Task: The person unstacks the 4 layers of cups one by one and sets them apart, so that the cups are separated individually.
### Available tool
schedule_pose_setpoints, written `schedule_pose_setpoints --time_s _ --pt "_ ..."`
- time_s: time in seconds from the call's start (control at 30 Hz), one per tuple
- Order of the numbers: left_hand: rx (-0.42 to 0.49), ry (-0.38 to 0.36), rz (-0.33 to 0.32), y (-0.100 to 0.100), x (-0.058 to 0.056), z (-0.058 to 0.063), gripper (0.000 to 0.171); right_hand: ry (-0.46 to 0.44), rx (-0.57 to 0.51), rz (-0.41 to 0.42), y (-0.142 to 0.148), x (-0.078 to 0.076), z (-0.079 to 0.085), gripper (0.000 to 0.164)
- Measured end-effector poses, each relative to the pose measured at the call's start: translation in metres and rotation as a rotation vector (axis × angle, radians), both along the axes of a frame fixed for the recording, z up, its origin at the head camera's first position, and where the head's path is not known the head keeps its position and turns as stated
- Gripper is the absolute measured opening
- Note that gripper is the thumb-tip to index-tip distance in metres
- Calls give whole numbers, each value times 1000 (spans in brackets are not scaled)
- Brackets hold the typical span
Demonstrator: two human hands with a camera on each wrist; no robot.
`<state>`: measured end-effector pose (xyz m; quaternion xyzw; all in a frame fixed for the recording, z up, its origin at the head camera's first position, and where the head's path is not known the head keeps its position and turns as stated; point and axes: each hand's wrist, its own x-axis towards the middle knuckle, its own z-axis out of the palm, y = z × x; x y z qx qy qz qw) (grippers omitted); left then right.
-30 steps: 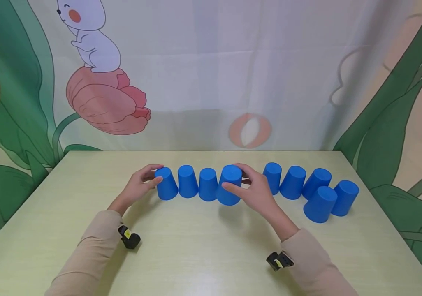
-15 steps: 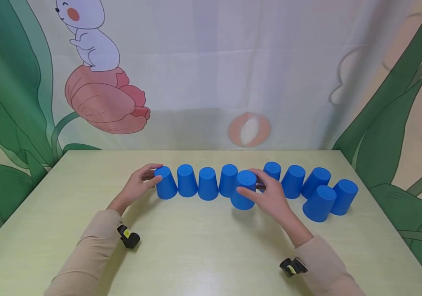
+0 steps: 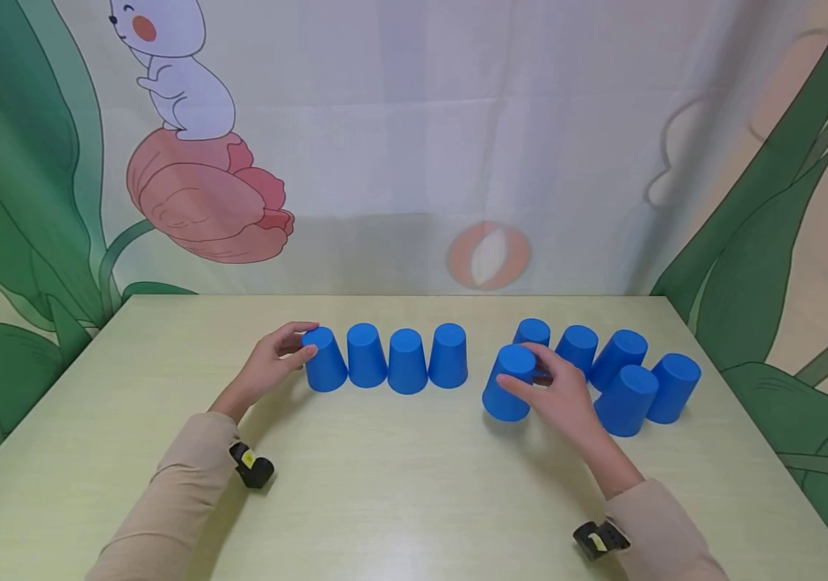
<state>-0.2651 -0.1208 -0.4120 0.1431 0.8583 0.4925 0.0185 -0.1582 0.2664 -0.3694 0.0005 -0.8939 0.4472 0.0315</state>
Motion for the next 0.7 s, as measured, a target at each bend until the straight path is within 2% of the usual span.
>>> schedule_pose_setpoints --time_s 0.2,0.7 --pt "6 -2 -3 -1 -1 -1 47 -7 26 -21 15 1 -6 74" --pt "5 -6 2 -1 -2 -2 47 -15 72 -88 44 5 -8 79"
